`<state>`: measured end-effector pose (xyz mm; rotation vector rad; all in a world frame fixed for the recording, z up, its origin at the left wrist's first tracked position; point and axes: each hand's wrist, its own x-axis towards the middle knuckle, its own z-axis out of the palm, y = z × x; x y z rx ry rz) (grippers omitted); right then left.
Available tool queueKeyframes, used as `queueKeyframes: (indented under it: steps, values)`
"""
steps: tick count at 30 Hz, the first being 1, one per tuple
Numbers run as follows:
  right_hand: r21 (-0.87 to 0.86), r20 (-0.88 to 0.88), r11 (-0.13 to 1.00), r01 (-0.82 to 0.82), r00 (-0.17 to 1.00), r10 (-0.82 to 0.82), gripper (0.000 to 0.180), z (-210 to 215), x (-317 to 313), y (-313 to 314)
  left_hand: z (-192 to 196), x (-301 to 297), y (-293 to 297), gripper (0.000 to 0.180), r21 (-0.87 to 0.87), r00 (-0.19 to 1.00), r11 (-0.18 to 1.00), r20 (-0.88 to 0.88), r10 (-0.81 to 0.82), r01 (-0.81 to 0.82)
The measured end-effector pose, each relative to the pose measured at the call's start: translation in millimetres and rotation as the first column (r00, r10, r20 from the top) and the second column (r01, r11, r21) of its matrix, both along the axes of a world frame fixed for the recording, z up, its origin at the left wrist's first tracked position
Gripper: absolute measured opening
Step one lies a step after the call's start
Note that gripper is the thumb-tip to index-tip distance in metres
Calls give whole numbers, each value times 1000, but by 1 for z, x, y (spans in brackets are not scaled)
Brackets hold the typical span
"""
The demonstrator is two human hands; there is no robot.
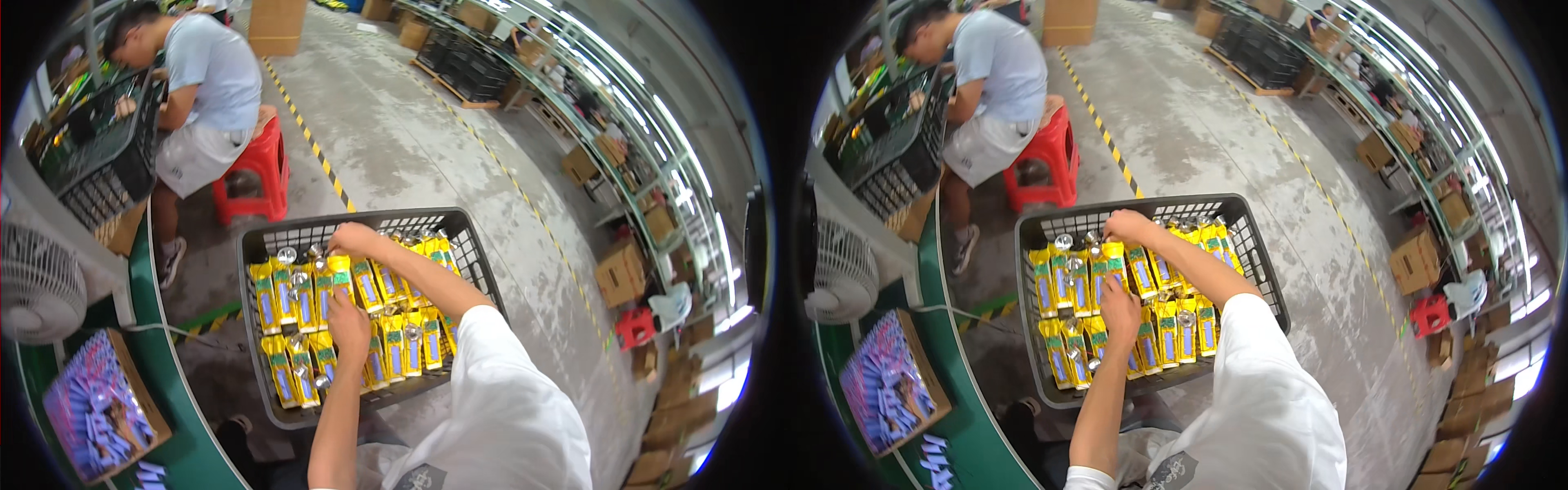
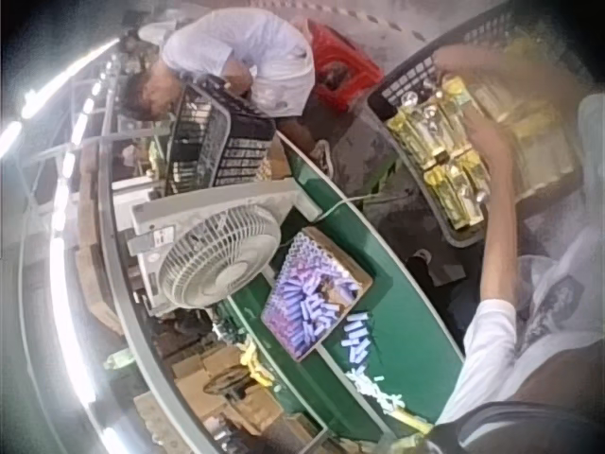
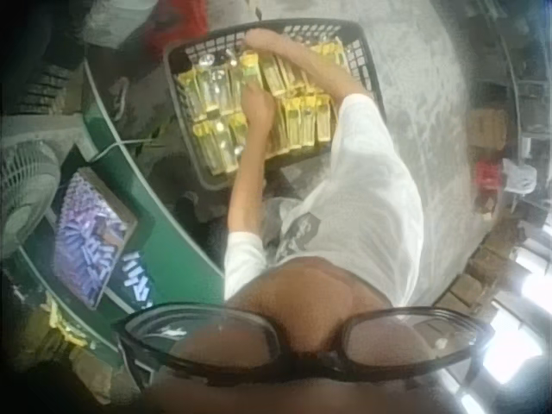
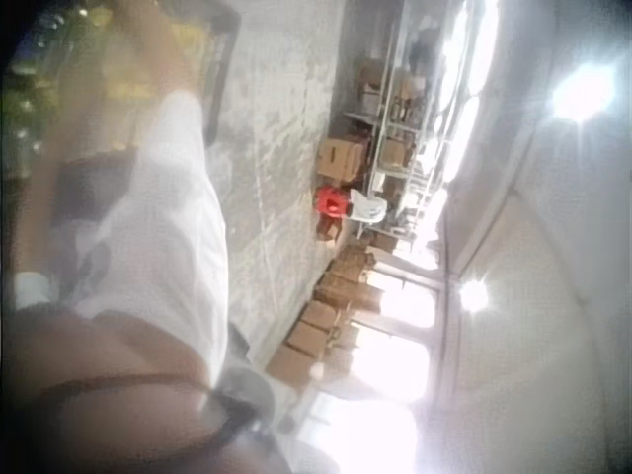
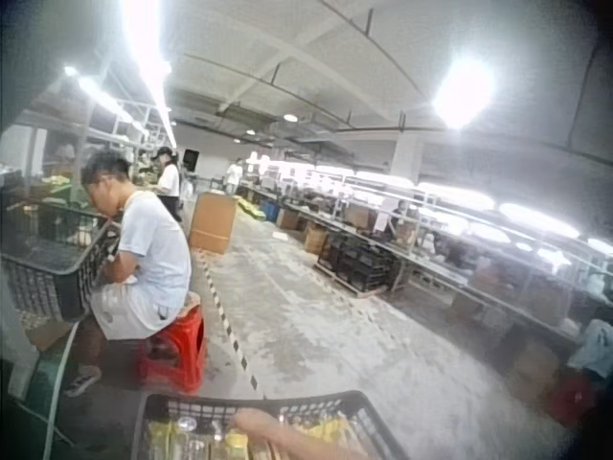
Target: The person assembles flashlights by inserting batteries into flashlight casings by hand and placing the assembled flashlights into a plastic crate.
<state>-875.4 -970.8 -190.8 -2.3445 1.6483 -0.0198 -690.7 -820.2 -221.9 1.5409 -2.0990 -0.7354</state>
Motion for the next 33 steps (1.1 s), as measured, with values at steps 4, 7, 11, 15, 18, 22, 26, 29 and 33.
queueKeyframes:
  steps: [4,7,11,15,18,22,26,29,33]
  values:
    - [2,21,998,-66,998,66,23,4,-24,8,7,-8,1,79,-32,994,994,47,-101,102]
    - [-15,-10,994,-105,994,105,27,2,-33,9,6,-9,-2,82,69,996,994,31,-89,86]
    - [47,200,994,-94,976,83,40,9,-49,25,9,-4,0,84,-10,992,993,-46,-115,115]
    - [-26,109,999,-43,993,45,46,20,-25,38,16,10,-5,88,125,996,990,-75,-55,64]
    - [-73,93,997,-8,996,15,38,20,-7,38,13,11,-3,88,58,993,997,-116,-37,44]
    - [-185,103,980,75,993,-57,30,-4,-16,43,23,4,5,77,-12,989,998,-136,-59,57]
    - [-295,252,918,266,948,-193,29,-15,-22,50,21,1,6,77,20,994,999,-99,-42,44]
    - [-82,416,837,542,781,-465,35,8,-5,64,26,7,4,75,60,998,998,-54,-13,16]
    - [80,580,708,702,545,-606,40,5,-4,79,17,3,0,74,82,998,996,40,-38,35]
